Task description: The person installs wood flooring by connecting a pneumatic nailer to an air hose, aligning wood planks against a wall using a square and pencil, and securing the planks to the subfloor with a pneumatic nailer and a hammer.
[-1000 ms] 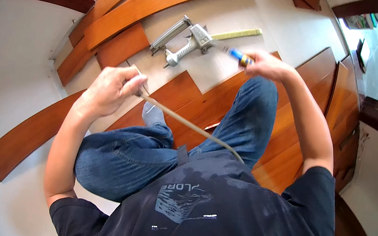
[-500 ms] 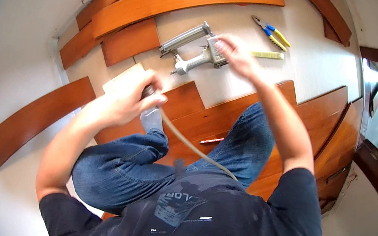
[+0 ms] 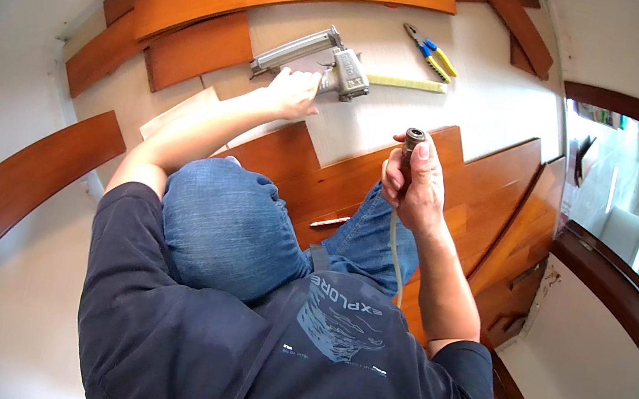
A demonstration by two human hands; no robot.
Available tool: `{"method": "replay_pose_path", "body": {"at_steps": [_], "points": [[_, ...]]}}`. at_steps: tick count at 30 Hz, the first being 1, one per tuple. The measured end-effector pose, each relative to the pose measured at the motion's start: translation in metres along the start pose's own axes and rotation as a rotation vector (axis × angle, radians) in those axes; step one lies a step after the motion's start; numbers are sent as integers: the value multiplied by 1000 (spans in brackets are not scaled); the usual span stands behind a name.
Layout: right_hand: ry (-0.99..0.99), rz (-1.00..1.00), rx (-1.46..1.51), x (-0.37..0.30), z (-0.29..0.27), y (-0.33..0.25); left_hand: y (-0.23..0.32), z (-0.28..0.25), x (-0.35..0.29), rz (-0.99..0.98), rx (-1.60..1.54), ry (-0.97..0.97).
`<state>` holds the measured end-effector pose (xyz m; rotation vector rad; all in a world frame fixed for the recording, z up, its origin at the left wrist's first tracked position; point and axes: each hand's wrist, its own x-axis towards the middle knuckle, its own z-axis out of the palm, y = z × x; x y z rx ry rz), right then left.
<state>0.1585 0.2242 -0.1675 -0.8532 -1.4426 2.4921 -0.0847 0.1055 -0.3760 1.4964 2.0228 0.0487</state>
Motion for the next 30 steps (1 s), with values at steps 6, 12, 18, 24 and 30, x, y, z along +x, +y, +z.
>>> {"method": "replay_pose_path", "body": {"at_steps": [6, 12, 18, 24, 30], "points": [[76, -111, -247, -10, 27, 3, 3, -45, -3, -119, -379, -19], [25, -107, -518, -5, 68, 20, 40, -98, -82, 13, -1622, 437], [-87, -141, -688, -9, 115, 31, 43, -145, -144, 265, -2155, 762], [-163, -146, -697, -14, 139, 42, 47, -131, -178, 237, -2146, 930], [-239, -138, -665, -14, 151, 61, 38, -114, -196, 161, -2203, 1028]]}}
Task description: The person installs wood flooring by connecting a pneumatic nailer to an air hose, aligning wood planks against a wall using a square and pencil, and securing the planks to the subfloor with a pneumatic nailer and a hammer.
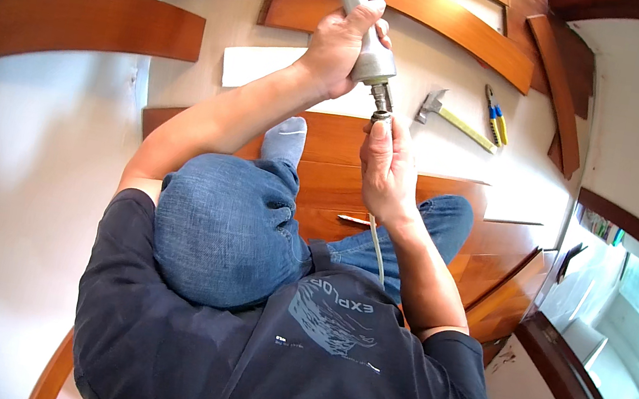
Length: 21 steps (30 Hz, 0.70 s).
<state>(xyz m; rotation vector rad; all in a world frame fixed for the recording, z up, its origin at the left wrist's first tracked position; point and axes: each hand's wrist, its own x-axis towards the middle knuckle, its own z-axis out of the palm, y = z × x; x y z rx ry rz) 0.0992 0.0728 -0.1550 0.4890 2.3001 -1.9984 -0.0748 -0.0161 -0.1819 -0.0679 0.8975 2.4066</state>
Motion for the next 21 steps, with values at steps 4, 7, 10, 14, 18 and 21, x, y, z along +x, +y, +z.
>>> {"method": "replay_pose_path", "body": {"at_steps": [4, 7, 10, 14, 18, 21], "points": [[-2, 19, -14, 0, 7, 9, 9, -8, -5, 16, -7, 44], [-25, 43, 6, 4, 11, 8, 10, -13, -11, 59, 42, 29], [-66, 128, 135, 8, 12, 11, 2, -14, -17, 47, 154, -33], [-125, 258, 388, 10, 8, 0, -8, -13, -24, 68, 203, 34], [-312, 477, 531, 23, -13, -20, -13, -9, -27, 49, 232, 18], [-403, 399, 422, 15, -9, 11, -15, -23, -32, 12, 353, -43]]}}
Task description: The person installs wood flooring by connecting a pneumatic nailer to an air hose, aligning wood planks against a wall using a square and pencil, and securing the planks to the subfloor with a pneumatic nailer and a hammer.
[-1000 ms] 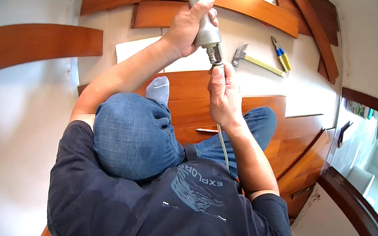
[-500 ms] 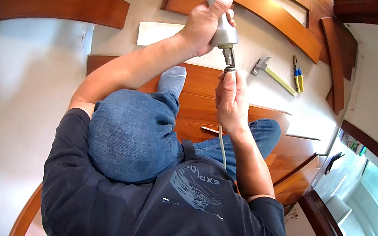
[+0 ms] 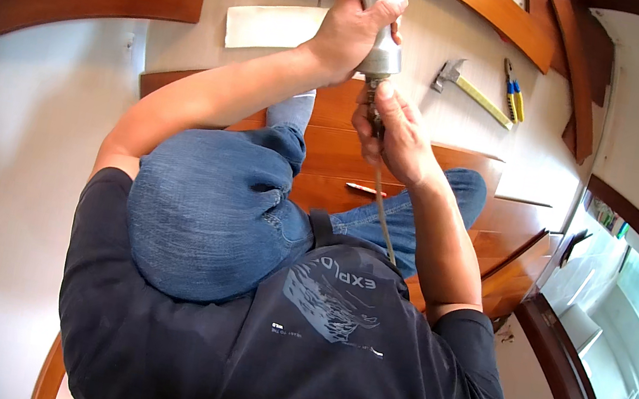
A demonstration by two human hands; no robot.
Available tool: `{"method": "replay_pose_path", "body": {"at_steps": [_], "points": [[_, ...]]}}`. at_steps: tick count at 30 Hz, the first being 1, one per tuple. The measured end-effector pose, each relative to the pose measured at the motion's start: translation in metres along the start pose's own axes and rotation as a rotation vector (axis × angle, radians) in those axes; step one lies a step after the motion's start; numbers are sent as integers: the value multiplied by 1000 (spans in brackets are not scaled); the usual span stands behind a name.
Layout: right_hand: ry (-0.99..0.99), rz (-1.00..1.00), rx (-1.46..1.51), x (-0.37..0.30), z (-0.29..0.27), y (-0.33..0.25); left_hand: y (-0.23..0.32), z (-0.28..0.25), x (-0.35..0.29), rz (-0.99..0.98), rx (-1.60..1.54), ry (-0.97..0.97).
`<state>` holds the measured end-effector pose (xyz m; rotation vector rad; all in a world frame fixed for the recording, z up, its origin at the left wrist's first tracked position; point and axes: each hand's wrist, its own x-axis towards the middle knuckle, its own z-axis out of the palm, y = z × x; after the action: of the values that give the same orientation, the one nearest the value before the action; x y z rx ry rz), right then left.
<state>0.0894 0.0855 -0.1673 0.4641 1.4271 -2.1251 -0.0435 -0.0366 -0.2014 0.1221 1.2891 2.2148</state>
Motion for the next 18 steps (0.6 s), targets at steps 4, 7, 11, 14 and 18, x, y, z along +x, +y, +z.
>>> {"method": "replay_pose_path", "body": {"at_steps": [4, 7, 11, 14, 18], "points": [[105, -30, -136, 11, -69, 94, 8, -18, 2, 4, 216, -84], [-39, 311, -1513, -3, -94, 172, 17, -37, 13, 48, 259, -14], [-324, 378, -1828, 10, -80, 229, 35, -34, 5, 208, 387, -48], [-369, 159, -1909, 8, -83, 236, 42, -26, -9, 203, 203, 0], [-419, 184, -1963, 16, -86, 228, 46, -53, -19, 235, 212, -6]]}}
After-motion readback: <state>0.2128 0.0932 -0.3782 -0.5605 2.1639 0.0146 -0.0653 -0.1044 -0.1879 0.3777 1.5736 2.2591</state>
